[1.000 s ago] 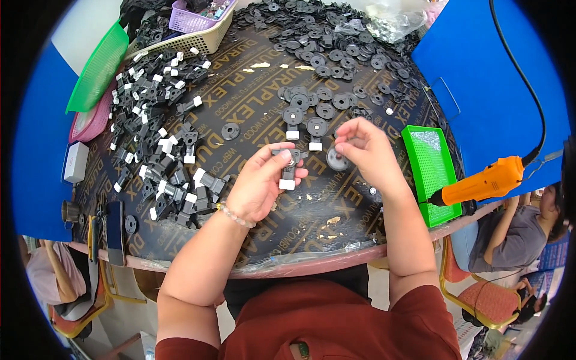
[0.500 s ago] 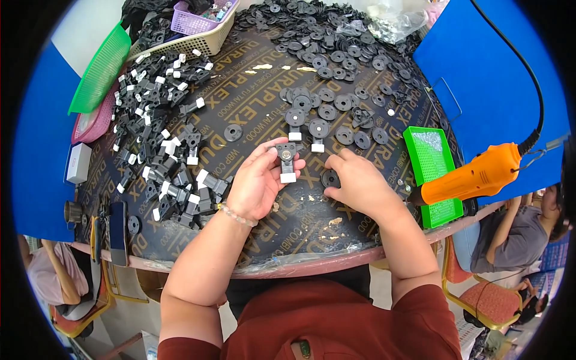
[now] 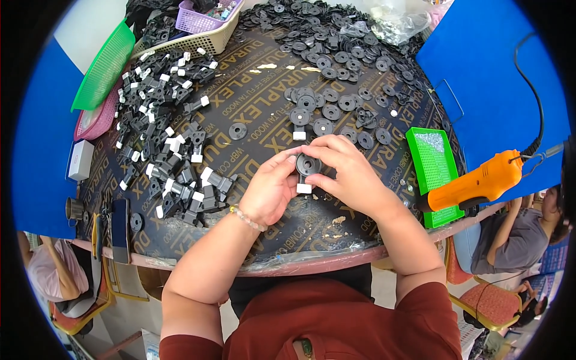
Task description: Assembling small plastic toy components by hand at a factory workbench.
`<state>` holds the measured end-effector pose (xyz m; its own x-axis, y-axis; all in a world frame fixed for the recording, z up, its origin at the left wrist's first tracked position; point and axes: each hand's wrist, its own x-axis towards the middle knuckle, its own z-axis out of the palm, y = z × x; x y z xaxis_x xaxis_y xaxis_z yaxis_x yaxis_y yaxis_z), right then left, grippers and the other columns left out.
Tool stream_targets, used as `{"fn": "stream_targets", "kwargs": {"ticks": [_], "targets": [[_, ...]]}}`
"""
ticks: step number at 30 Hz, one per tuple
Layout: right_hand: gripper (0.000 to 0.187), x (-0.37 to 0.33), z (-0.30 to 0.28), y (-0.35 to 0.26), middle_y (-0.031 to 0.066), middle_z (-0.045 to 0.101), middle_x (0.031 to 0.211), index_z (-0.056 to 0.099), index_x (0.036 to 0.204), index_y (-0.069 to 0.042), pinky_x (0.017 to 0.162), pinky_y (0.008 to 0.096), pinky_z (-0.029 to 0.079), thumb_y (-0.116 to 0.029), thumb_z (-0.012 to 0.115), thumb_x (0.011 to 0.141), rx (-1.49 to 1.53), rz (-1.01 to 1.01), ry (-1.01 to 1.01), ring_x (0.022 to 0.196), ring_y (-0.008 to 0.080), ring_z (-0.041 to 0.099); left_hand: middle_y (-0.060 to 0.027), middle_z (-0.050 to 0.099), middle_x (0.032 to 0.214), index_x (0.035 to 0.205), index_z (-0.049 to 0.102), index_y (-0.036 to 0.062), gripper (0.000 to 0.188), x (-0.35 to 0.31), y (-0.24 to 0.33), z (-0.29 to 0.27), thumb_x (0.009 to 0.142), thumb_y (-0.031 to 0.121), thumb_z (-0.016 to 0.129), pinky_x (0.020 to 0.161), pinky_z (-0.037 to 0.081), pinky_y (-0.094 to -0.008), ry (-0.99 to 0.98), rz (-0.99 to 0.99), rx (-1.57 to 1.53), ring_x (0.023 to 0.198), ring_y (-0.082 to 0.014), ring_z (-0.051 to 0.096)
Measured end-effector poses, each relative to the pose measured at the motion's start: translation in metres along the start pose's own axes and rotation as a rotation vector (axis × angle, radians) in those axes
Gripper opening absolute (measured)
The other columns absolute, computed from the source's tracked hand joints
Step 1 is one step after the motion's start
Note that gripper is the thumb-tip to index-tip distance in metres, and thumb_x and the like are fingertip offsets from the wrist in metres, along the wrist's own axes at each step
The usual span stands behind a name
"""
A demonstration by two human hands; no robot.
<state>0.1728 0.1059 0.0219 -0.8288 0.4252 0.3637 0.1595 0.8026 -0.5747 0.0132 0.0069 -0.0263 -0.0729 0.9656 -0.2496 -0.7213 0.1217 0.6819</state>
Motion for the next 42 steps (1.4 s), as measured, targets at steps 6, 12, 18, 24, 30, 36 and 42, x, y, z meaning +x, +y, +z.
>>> {"fn": "stream_targets", "kwargs": {"ticks": [6, 12, 18, 24, 30, 36, 42], "targets": [[0.046, 0.013, -0.009, -0.012, 0.012, 0.062, 0.113, 0.067, 0.119, -0.004, 0.095, 0.0403, 0.048, -0.008, 0.078, 0.074, -0.008, 0.021, -0.066, 0.108, 0.0322, 0.058, -0.0114, 0.062, 0.124, 0.135, 0.05, -0.0002, 0.035, -0.008, 0.007, 0.01, 0.105, 0.016, 0.042, 0.094, 0.054, -0.0354, 0.026, 0.064, -0.018, 0.106, -0.0191, 0.065], [0.049, 0.038, -0.022, -0.03, 0.0125, 0.065, 0.112, 0.068, 0.121, -0.007, 0.09, 0.0372, 0.052, -0.004, 0.078, 0.073, 0.105, 0.014, -0.148, 0.103, 0.031, 0.065, -0.0102, 0.064, 0.118, 0.131, 0.053, -0.0015, 0.033, -0.018, 0.025, 0.016, 0.106, 0.016, 0.04, 0.088, 0.056, -0.0349, 0.035, 0.169, 0.013, 0.099, -0.0184, 0.066], [0.05, 0.055, -0.016, -0.04, 0.0129, 0.066, 0.115, 0.069, 0.122, -0.008, 0.093, 0.0352, 0.051, -0.006, 0.079, 0.073, 0.153, -0.038, -0.132, 0.106, 0.0283, 0.066, -0.0092, 0.065, 0.11, 0.129, 0.055, -0.001, 0.033, -0.024, 0.043, 0.005, 0.108, 0.015, 0.036, 0.08, 0.058, -0.0317, 0.035, 0.242, 0.032, 0.091, -0.0161, 0.067], [0.053, 0.066, 0.004, -0.051, 0.0127, 0.065, 0.117, 0.066, 0.126, -0.007, 0.093, 0.0355, 0.051, -0.004, 0.078, 0.074, 0.158, -0.117, -0.213, 0.109, 0.0278, 0.064, -0.0098, 0.065, 0.111, 0.132, 0.054, -0.0009, 0.033, -0.05, 0.054, -0.01, 0.106, 0.012, 0.037, 0.083, 0.058, -0.0327, 0.12, 0.228, 0.025, 0.094, -0.0176, 0.067], [0.05, 0.111, 0.011, -0.01, 0.0141, 0.062, 0.123, 0.064, 0.127, -0.004, 0.098, 0.0353, 0.048, -0.007, 0.074, 0.078, -0.028, 0.08, 0.011, 0.114, 0.031, 0.061, -0.0169, 0.06, 0.133, 0.125, 0.064, 0.0031, 0.048, -0.077, 0.097, -0.051, 0.082, -0.01, 0.048, 0.11, 0.04, -0.0437, 0.241, 0.71, 1.802, 0.13, -0.0342, 0.052], [0.051, 0.134, 0.051, 0.062, 0.0146, 0.06, 0.123, 0.064, 0.128, -0.007, 0.104, 0.0395, 0.043, -0.015, 0.076, 0.079, -0.184, 0.102, -0.189, 0.118, 0.0326, 0.056, -0.0155, 0.069, 0.114, 0.108, 0.071, 0.0027, 0.04, -0.08, 0.1, -0.086, 0.076, -0.011, 0.051, 0.103, 0.044, -0.0435, 0.057, 0.529, 2.024, 0.118, -0.0318, 0.06], [0.041, 0.104, 0.013, 0.011, 0.0146, 0.061, 0.119, 0.064, 0.122, -0.005, 0.094, 0.0383, 0.049, -0.011, 0.073, 0.083, -0.166, 0.074, 0.018, 0.111, 0.0326, 0.06, -0.0132, 0.07, 0.104, 0.11, 0.067, -0.0005, 0.032, -0.068, 0.103, -0.065, 0.079, -0.004, 0.061, 0.087, 0.051, -0.0374, 0.178, 0.617, 1.877, 0.098, -0.029, 0.066]]}}
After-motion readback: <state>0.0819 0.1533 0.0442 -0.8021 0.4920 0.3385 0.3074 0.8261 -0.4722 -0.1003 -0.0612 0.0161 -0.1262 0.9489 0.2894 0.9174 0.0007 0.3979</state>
